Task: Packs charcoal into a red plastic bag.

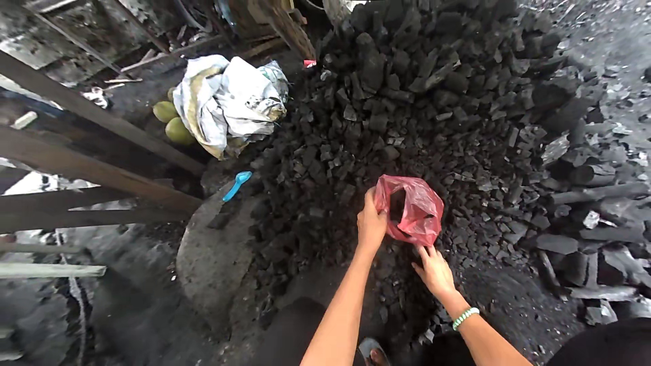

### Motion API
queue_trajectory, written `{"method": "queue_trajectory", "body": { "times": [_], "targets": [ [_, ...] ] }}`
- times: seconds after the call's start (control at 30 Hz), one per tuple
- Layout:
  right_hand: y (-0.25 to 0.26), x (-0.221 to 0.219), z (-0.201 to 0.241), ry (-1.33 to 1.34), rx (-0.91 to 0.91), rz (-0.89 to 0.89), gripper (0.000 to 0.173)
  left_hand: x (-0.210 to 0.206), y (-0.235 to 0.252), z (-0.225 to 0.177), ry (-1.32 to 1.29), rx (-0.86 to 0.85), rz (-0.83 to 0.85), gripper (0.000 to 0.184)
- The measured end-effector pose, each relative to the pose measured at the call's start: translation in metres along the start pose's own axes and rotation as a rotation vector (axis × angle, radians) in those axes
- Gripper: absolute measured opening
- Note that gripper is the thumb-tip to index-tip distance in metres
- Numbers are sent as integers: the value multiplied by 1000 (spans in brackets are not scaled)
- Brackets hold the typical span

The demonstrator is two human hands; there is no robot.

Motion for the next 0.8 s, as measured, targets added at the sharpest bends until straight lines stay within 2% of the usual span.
{"method": "queue_trajectory", "body": {
  "times": [0.13,0.2,0.3,0.4,0.5,0.57,0.67,0.73,0.8],
  "targets": [
    [-10,-5,-9,6,-8,107,66,20,-5,-37,96,-128,67,42],
    [-8,-4,-9,32,-23,145,72,20,-9,-51,-68,-126,113,38],
    [-4,-5,-2,29,-37,185,74,18,-19,-75,-477,-67,157,37],
    [-4,-5,-1,30,-39,178,68,26,-33,-108,-611,-48,128,38],
    [-12,-4,-16,153,-89,123,61,35,-44,-121,-646,-12,118,46],
    [-20,0,-33,323,-153,53,60,35,-49,-108,-560,32,123,54],
    [-25,19,-60,844,-314,-227,58,27,-57,-69,-419,104,148,68],
    [-30,55,-54,1184,-323,-385,59,25,-71,-55,-428,102,179,76],
    [-36,104,-32,1409,-225,-504,61,23,-78,-56,-514,69,196,83]
  ]
}}
Point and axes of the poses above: each hand's wrist, its own y-axis towards the middle knuckle, its own x-axis out of the back of the hand, z = x × y, the point moved 7 cm from there along y, towards the middle knuckle, and after that the axes turned 14 degrees about -y, right-handed, at the moved point
